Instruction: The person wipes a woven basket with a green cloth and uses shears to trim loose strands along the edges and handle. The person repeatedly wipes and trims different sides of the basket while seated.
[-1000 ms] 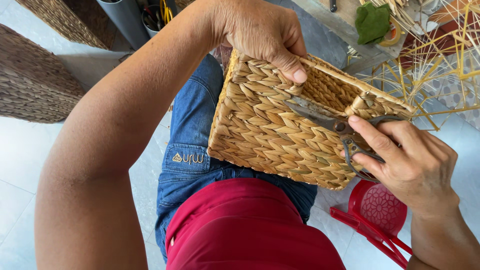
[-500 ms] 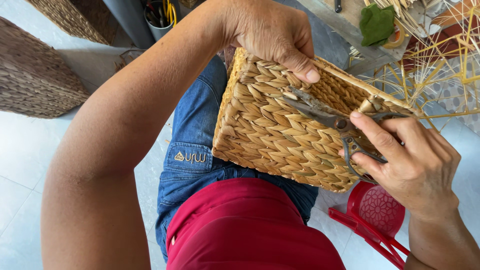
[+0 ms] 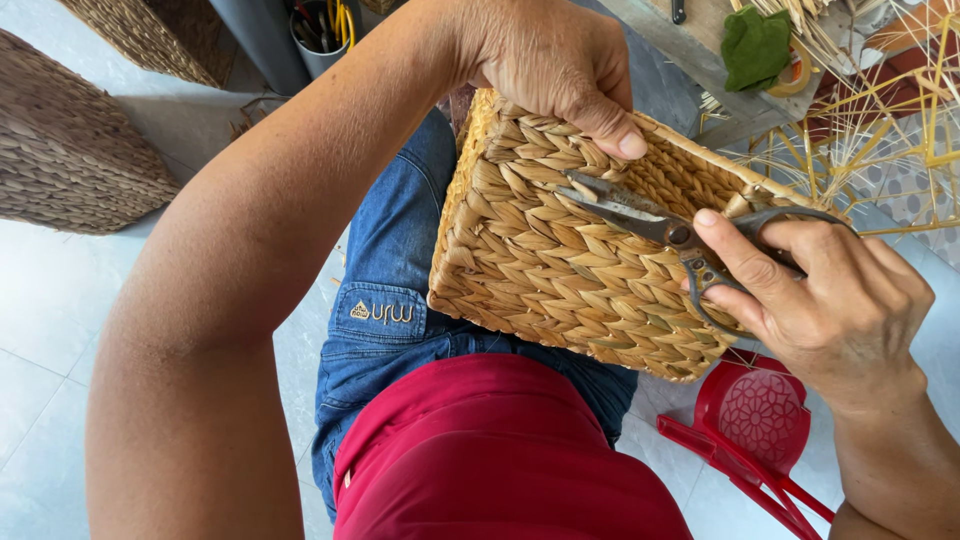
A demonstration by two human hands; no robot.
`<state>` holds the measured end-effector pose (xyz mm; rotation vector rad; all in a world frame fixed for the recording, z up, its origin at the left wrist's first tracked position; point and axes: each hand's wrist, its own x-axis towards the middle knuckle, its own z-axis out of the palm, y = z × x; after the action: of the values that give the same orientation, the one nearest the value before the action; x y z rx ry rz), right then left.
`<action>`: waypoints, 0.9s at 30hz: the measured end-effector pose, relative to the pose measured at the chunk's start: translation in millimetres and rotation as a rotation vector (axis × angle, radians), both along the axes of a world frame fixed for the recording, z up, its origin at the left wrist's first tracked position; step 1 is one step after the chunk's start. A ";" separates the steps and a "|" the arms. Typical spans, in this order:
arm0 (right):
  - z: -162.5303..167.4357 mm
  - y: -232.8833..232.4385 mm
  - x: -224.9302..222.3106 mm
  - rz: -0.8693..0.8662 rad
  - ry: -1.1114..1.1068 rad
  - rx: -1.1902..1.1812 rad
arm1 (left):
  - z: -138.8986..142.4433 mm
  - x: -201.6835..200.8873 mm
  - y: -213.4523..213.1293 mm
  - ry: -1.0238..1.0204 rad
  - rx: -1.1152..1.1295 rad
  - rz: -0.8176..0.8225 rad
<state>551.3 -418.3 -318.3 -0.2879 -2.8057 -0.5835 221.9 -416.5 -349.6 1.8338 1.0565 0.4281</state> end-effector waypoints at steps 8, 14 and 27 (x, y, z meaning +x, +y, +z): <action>0.3 1.9 -1.0 -0.013 0.000 -0.027 | -1.2 -0.2 -0.1 -0.050 -0.049 -0.012; 0.0 8.5 -2.3 0.010 -0.008 -0.093 | -0.7 0.6 2.2 -0.068 -0.072 -0.040; 1.7 8.3 -3.5 0.013 -0.020 -0.121 | -2.8 0.1 2.7 -0.064 -0.055 -0.029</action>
<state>547.8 -410.0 -316.6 -0.2880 -2.8645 -0.4169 222.0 -413.8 -352.4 1.7734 0.9880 0.4333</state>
